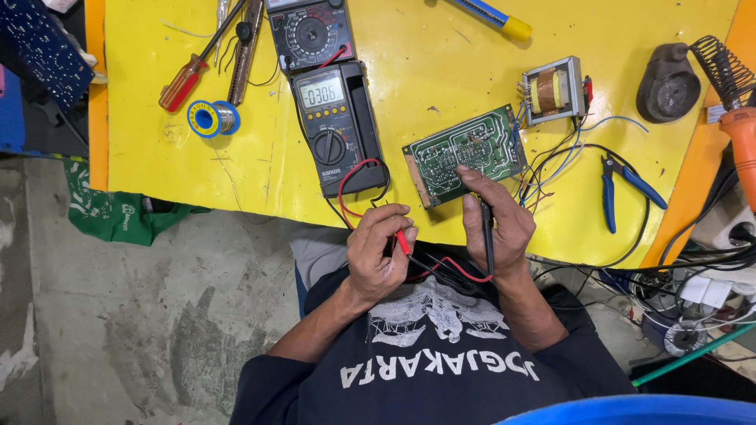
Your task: Testing and repairing a circuit board using a multimeter and soldering iron on a workbench.
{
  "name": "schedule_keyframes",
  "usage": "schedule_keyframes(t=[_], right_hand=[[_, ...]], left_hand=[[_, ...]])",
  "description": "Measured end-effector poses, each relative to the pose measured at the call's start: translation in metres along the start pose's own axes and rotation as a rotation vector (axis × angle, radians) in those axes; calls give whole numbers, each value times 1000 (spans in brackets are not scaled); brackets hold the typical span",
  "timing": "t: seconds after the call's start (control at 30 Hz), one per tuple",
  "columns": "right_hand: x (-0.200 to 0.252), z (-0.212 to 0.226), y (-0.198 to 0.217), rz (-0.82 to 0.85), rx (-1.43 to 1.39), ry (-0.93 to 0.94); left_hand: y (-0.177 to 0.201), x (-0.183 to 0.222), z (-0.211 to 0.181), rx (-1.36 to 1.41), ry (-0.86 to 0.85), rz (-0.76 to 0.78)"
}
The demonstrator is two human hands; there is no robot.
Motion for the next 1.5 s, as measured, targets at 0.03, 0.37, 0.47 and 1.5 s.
schedule_keyframes(t=[0.03,0.37,0.47,1.5], right_hand=[[1,-1,2,2,0,0],[5,0,8,-28,11,24],[6,-1,5,-17,3,8],[1,2,1,-7,22,22]], left_hand=[[1,0,0,0,1,-1],[0,2,1,14,-1,1],[1,4,2,15,-2,0],[1,9,3,14,-1,8]])
Point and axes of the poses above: each hand's wrist, its own x-axis away from the middle knuckle, its own y-axis out of the back of the hand, z = x × y, the point moved 8 cm from there along -x, towards the middle knuckle, and after that the axes turned 14 degrees about -x, right-handed, at the moved point
